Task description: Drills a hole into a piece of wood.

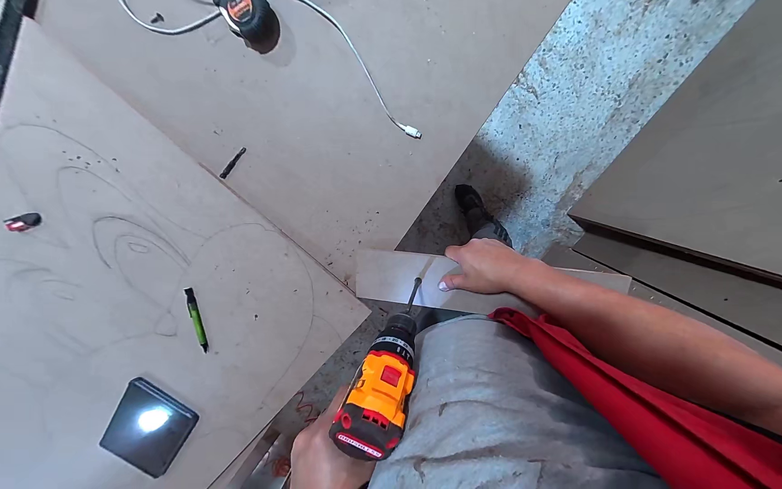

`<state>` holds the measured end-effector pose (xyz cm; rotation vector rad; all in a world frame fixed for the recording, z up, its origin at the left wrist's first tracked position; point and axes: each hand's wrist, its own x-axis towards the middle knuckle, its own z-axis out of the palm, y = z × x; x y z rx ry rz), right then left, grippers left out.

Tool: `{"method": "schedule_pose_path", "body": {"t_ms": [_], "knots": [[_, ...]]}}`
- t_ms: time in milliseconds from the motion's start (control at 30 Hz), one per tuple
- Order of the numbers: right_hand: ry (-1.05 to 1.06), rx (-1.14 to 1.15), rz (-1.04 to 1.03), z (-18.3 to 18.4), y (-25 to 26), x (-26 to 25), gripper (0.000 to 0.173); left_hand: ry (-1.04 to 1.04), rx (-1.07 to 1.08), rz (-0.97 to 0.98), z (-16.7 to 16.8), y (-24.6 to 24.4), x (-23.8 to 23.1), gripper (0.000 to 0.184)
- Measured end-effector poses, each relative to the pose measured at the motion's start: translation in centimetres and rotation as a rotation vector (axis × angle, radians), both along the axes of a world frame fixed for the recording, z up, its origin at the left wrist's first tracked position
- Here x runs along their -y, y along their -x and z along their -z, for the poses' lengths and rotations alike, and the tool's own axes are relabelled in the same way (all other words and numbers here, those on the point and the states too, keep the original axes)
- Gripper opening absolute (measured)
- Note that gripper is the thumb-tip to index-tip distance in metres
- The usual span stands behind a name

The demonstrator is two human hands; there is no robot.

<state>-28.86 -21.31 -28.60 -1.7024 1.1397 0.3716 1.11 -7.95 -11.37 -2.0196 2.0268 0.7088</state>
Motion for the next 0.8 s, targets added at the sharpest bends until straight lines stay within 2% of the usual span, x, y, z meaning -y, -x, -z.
{"method": "schedule_pose_path", "body": {"t_ms": [200, 333, 667, 800], "knots": [[0.003, -0.001, -0.001, -0.2, -0.2, 0.1, 0.056, -0.062, 0.035, -0.028, -0.2, 0.1, 0.4, 0.058], [0.003, -0.006, 0.0, -0.2, 0.1, 0.1, 0.055, -0.085, -0.01, 0.029, -0.3, -0.9, 1.5, 0.053], [0.004, 0.023, 0.013, -0.5, 0.0, 0.2, 0.055, -0.038, 0.05, -0.035, -0.9, -0.1, 0.0, 0.05], [0.001, 0.008, 0.001, -0.3, -0.1, 0.1, 0.055, -0.126, 0.058, -0.04, -0.2, -0.8, 0.6, 0.048]]}}
